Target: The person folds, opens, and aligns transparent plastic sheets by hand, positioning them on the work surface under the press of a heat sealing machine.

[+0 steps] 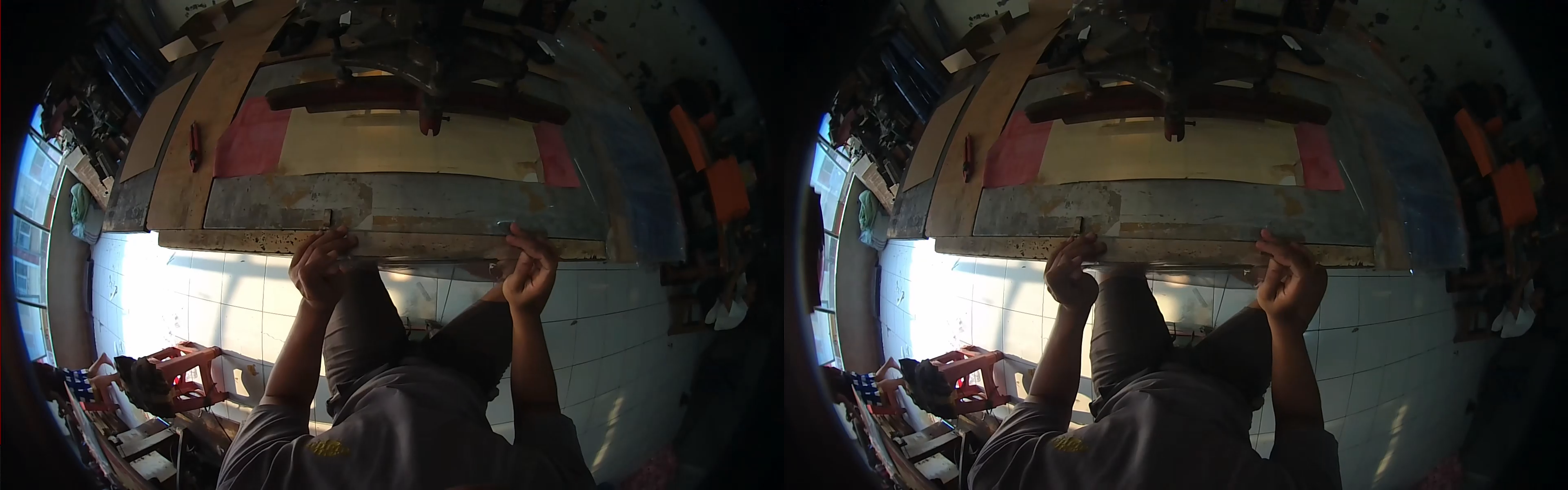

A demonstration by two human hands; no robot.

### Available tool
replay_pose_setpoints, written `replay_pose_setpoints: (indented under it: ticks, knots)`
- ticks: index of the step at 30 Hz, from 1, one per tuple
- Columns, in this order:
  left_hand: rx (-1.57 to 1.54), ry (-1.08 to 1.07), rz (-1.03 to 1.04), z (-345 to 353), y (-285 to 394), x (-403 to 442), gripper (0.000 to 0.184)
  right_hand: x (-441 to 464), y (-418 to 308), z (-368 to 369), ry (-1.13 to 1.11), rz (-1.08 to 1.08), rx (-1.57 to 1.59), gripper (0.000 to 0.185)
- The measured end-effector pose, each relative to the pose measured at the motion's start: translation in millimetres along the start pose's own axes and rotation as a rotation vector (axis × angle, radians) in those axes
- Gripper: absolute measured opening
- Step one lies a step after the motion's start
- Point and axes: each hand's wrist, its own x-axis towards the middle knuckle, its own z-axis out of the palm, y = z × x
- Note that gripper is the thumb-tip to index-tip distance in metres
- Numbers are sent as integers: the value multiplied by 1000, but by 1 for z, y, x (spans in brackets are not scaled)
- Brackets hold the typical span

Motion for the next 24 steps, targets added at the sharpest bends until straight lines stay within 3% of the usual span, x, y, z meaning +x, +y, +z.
replay_pose_setpoints:
  ticks: [4, 7, 11, 15, 17, 18, 19, 24]
  knots:
    - [41, -1, 32, 2, -7, -8, 26, 6, -5, -5, -80, -28, -227, 24]
    - [72, 1, 34, 5, -8, -8, 20, 1, 8, 13, 146, -155, -142, 24]
    - [-14, 38, -7, 5, -4, 3, 17, -10, 5, -1, -37, 2, -107, 17]
    - [106, 100, -299, -13, 7, 6, 21, 29, -15, -25, -82, 235, 241, 8]
    - [91, 52, -398, -25, 17, 39, 9, 57, -34, -41, -135, 410, 475, 9]
    - [82, 30, -445, -26, 18, 51, 4, 67, -37, -45, -147, 456, 497, 9]
    - [-251, 46, -712, -26, 18, 54, 8, 76, -39, -48, -158, 500, 521, 10]
    - [-187, -128, -846, -30, 25, 100, 16, 106, -30, -39, -206, 647, 524, 16]
